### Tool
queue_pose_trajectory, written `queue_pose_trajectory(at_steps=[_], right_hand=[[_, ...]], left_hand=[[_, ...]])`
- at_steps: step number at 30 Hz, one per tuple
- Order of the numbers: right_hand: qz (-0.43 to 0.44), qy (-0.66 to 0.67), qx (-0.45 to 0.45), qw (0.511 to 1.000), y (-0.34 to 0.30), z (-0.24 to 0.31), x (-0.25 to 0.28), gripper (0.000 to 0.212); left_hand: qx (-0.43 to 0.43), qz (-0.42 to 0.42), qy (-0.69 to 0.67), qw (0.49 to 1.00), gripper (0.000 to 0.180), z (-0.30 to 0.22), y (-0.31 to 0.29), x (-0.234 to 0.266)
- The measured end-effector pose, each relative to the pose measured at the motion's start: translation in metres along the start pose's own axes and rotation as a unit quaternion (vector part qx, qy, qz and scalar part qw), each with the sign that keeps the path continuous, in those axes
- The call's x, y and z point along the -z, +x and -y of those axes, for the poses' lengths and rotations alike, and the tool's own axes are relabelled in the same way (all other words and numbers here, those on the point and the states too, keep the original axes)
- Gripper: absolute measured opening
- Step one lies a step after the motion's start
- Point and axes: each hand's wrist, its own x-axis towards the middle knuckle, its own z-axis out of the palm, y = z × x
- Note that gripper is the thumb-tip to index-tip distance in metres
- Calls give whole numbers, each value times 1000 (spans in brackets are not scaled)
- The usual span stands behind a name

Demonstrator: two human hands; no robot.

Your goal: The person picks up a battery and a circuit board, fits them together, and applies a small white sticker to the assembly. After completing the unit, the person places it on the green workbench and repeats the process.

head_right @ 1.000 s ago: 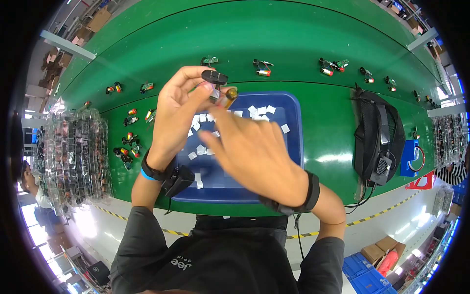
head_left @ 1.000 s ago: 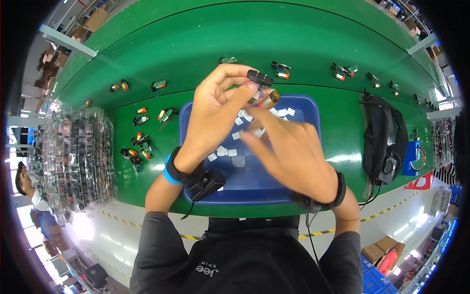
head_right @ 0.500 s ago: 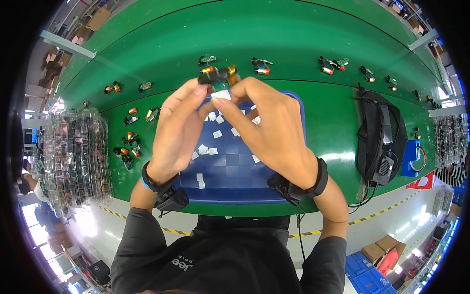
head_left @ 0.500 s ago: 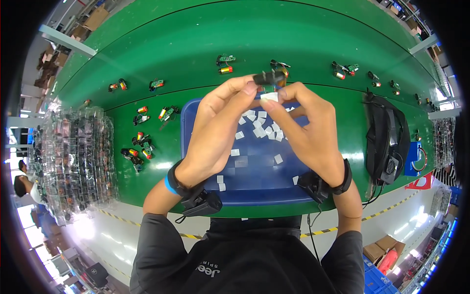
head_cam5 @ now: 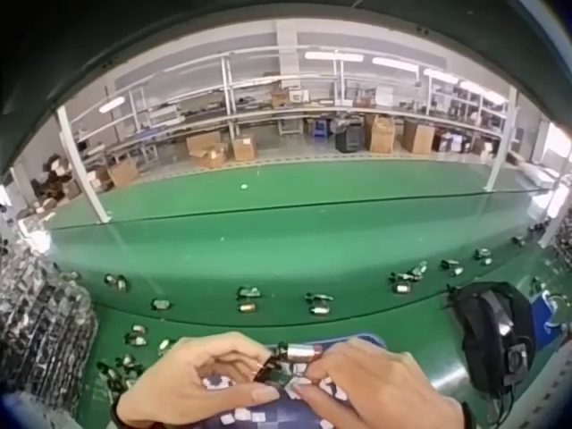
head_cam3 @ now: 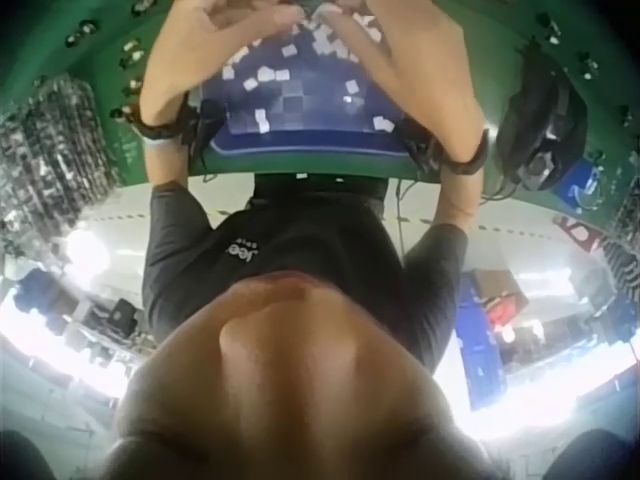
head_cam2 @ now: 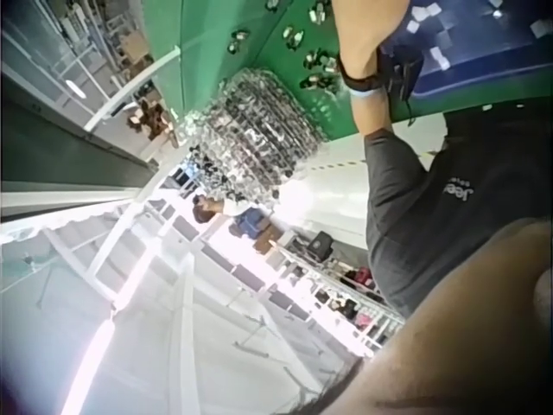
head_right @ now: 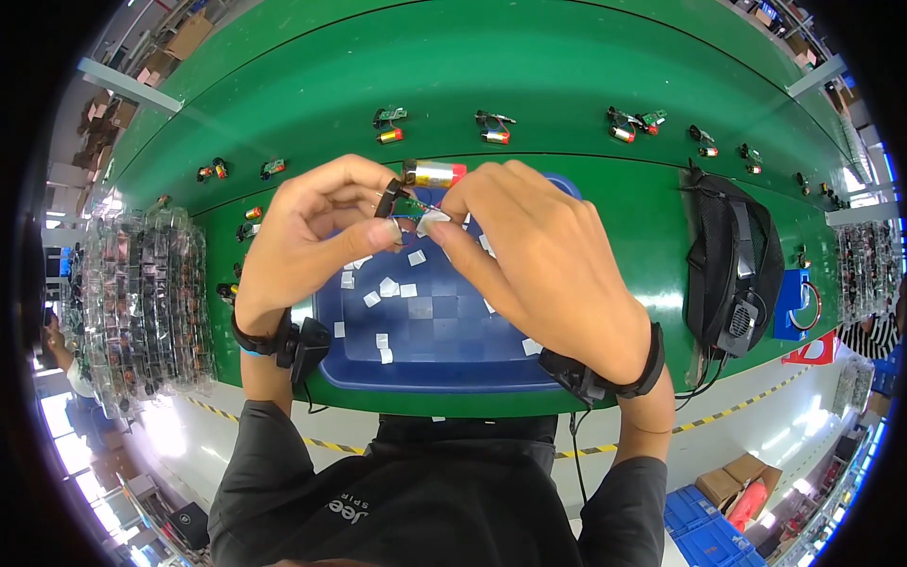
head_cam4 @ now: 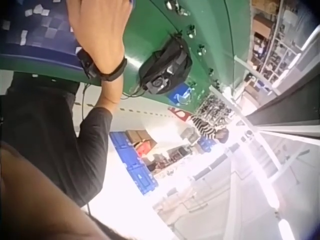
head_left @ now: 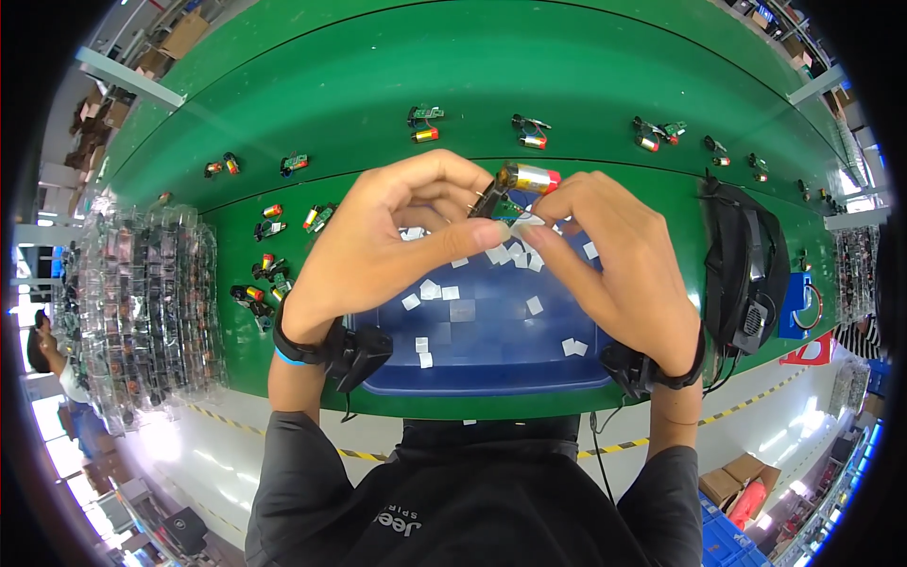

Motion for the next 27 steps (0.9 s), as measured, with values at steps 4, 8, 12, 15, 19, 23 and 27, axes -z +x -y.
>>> queue_pose_trajectory(at_steps=[4, 8, 12, 15, 19, 23, 27], right_hand=[[-16, -47, 54, 997, -1, 3, 1, 13], [-56, -80, 71, 993, 0, 8, -1, 19], [-124, -117, 142, 975, 3, 4, -2, 24], [-142, -137, 208, 958, 6, -6, -4, 26], [-152, -142, 242, 948, 8, -12, -4, 27], [-116, -38, 130, 984, 7, -19, -11, 20], [-116, 188, -31, 975, 10, -26, -12, 13]], left_hand=[[-75, 4, 47, 996, 32, 12, -2, 5], [-36, -55, -73, 995, 20, 6, 1, -4], [6, -52, -184, 982, 17, 5, 3, -6], [15, -46, -193, 980, 18, 0, 3, -7], [-22, -60, -182, 981, 19, 10, 5, -8], [-75, -99, -80, 989, 20, 15, 6, -9], [-87, -127, -19, 988, 22, 13, 7, -4]])
